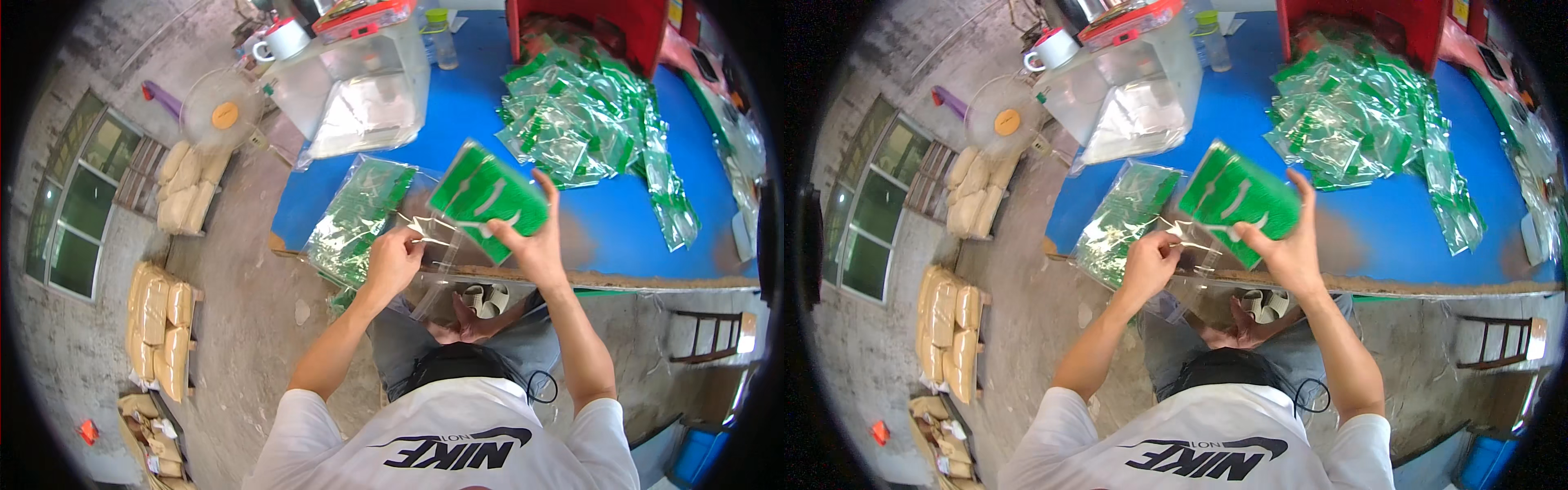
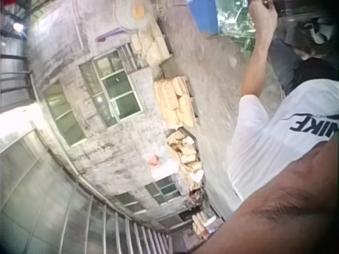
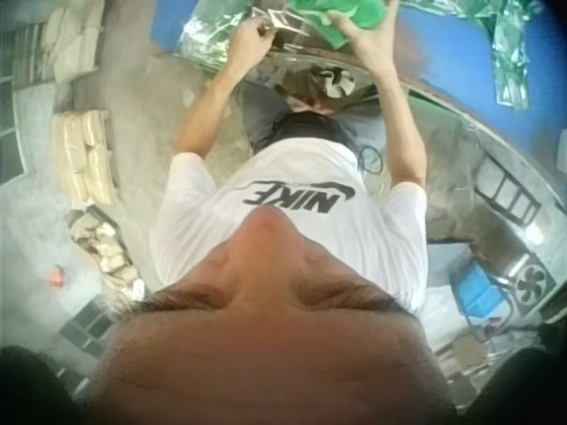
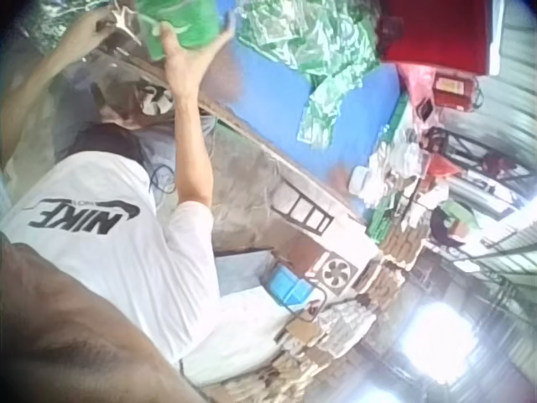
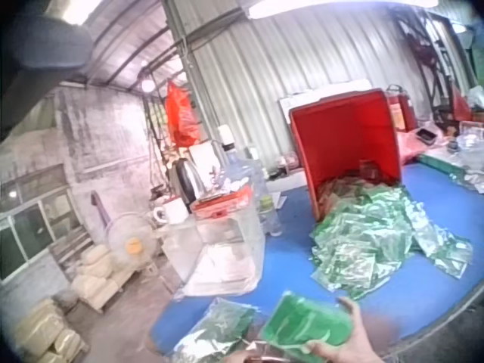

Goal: Packing and stacking green plastic bags into a larger clear bag for manufacturing.

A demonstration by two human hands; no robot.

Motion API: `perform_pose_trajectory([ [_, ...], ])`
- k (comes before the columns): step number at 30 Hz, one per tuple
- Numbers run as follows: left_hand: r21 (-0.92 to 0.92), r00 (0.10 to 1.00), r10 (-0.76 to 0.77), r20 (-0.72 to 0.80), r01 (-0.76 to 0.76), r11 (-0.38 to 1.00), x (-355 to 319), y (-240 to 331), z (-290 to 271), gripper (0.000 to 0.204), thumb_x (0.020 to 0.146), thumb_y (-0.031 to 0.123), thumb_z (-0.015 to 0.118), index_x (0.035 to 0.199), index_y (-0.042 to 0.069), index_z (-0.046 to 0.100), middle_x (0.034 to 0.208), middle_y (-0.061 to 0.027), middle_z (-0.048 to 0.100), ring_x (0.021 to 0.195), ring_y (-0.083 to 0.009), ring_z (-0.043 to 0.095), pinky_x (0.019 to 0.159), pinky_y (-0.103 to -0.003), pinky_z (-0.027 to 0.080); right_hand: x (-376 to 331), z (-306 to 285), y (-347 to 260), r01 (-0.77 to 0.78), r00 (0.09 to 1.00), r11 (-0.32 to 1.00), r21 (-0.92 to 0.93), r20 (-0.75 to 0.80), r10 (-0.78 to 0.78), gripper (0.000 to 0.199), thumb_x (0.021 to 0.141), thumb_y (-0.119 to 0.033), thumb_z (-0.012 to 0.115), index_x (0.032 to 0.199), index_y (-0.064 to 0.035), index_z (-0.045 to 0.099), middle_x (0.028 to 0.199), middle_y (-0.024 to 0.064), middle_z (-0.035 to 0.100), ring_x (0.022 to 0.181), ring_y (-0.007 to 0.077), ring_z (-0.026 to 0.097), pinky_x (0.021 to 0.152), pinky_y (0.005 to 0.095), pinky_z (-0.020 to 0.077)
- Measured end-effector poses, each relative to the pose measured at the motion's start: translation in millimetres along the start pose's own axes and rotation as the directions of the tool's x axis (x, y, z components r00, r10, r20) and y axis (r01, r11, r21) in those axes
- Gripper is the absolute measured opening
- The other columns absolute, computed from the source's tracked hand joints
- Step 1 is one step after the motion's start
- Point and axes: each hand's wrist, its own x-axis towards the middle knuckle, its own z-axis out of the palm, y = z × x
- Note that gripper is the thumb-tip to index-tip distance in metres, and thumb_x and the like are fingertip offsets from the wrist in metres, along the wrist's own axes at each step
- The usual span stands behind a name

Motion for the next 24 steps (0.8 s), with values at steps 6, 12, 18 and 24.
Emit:
perform_pose_trajectory([
  [6, -0.174, 0.981, -0.01, -0.196, -0.024, 0.984, 7, 10, -11, 0.009, 0.088, 0.002, 0.072, 0.095, 0.0, 0.067, 0.06, 0.0005, 0.056, 0.053, -0.0047, 0.048, 0.05, -0.024, 0.038, 15, -3, 17, -0.358, 0.826, 0.91, -0.207, 0.384, 0.412, 0.084, 0.072, -0.018, 0.087, 0.141, -0.0018, 0.043, 0.121, 0.0155, 0.063, 0.11, 0.0236, 0.063, 0.094, 0.0367, 0.0524],
  [12, -0.002, 0.938, 0.176, -0.3, -0.185, 0.983, 9, 31, -24, 0.008, 0.084, 0.001, 0.074, 0.089, 0.001, 0.068, 0.067, -0.0053, 0.055, 0.054, -0.0122, 0.05, 0.05, -0.029, 0.041, 47, 26, 10, -0.706, 0.672, 0.705, -0.061, 0.254, 0.695, 0.055, 0.077, -0.023, 0.084, 0.125, -0.0072, 0.062, 0.108, 0.0054, 0.071, 0.094, 0.0195, 0.07, 0.08, 0.0419, 0.0575],
  [18, 0.016, 0.898, 0.247, -0.363, -0.26, 0.966, 12, 49, -24, 0.01, 0.081, 0.001, 0.075, 0.089, 0.004, 0.069, 0.069, -0.0079, 0.057, 0.056, -0.0201, 0.056, 0.051, -0.034, 0.044, 29, 73, 34, -0.701, 0.654, 0.711, 0.056, 0.447, 0.61, 0.051, 0.087, -0.024, 0.076, 0.132, -0.0122, 0.055, 0.114, 0.0077, 0.068, 0.102, 0.0203, 0.068, 0.084, 0.0439, 0.057],
  [24, -0.132, 0.919, 0.216, -0.329, -0.271, 0.954, 25, 78, -14, 0.025, 0.082, 0.014, 0.081, 0.103, 0.005, 0.07, 0.08, -0.0082, 0.065, 0.072, -0.0193, 0.064, 0.064, -0.031, 0.052, 82, 96, 108, 0.077, 0.617, 0.967, -0.243, 0.773, 0.145, 0.042, 0.1, -0.02, 0.06, 0.139, -0.0131, 0.051, 0.123, 0.0102, 0.063, 0.111, 0.0207, 0.063, 0.091, 0.043, 0.0537],
])
